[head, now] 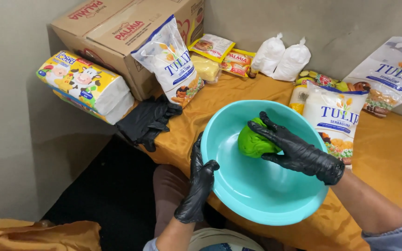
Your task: Kneading a small ball of green dough in a plastic bowl on a table surrounded by ingredients.
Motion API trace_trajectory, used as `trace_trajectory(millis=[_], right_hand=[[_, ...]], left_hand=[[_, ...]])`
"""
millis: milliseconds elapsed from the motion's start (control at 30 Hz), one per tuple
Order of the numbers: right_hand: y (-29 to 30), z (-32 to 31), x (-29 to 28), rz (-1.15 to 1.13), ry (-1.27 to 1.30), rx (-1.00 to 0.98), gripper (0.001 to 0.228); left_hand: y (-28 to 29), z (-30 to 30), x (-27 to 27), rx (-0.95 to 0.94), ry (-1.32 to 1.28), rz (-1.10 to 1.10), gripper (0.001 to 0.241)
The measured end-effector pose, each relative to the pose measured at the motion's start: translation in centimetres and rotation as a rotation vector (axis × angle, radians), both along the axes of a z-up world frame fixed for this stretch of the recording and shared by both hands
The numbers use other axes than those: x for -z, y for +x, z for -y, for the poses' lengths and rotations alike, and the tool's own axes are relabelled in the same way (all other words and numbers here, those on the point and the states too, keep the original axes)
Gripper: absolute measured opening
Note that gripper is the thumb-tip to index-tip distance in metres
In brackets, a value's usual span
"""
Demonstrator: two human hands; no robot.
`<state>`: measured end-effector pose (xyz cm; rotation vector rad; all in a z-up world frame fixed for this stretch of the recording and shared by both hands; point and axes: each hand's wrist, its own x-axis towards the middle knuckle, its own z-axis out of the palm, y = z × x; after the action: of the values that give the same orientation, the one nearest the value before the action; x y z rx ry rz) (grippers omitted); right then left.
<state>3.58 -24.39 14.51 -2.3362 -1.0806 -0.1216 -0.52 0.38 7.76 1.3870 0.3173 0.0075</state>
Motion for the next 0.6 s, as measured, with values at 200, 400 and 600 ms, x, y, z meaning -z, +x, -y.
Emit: trace_trajectory(millis=[200, 400, 600], right_hand=[[0.8, 0.3, 1.2, -0.062, 0.178, -0.026, 0.089], [-0.9, 1.0, -0.1, -0.613, 0.692, 0.639, 0.069], [2.5, 1.0, 2.3, -1.165, 0.931, 0.847, 0.036]], left_hand=[[-0.6, -1.8, -2.2, 0.092, 0.872, 0.386, 0.092], [2.1, 0.7, -7.4, 0.674, 0.856, 0.392, 0.087], [8.1, 3.8, -3.6, 0.819, 0.914, 0.213, 0.096]])
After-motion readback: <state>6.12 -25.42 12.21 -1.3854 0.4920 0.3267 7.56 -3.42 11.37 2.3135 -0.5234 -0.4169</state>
